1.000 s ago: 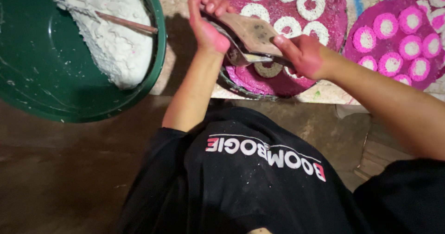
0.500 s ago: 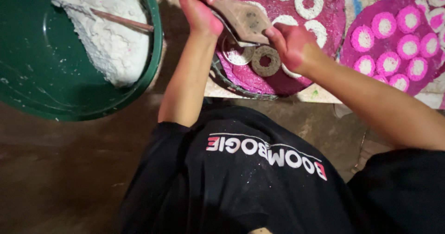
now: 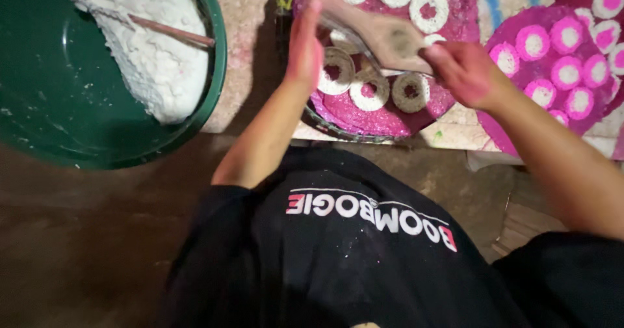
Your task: The person uses a circular metal mold and a wooden mallet to press white and pink powders into ring-shaped decorative items on a pink glittery surface. They repeatedly fill the mold with white powder, tap it to compact, then add pink powder to the center, and transfer the finished rings to a nearby tray.
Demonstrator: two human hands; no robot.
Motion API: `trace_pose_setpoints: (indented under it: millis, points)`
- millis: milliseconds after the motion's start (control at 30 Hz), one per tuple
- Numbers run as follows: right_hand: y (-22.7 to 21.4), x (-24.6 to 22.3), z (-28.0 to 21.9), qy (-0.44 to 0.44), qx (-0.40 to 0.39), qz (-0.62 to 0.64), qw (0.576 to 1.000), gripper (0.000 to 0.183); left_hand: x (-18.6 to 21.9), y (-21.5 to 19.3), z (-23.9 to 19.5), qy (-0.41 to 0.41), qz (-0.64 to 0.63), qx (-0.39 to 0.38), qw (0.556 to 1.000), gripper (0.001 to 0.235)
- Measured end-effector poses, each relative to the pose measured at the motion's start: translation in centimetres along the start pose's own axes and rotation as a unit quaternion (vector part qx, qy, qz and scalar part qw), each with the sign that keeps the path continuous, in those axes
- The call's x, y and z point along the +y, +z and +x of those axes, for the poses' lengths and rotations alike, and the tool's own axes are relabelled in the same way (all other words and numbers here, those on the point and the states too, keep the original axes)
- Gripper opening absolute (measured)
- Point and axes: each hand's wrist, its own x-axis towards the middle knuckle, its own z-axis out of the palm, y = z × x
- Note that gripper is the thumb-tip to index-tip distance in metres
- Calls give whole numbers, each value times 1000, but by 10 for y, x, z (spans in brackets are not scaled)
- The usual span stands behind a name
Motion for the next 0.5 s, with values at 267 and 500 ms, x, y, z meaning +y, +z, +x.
trace_pose_setpoints:
  millis: [267,500]
  points:
    - [42,39,-64,-89,186,282,937,67,27,-19,-78,156,744,-150,633,125]
    - [99,59,-75,-40,224,512,829,73,34,-13,-82,207,714,-132,656,116]
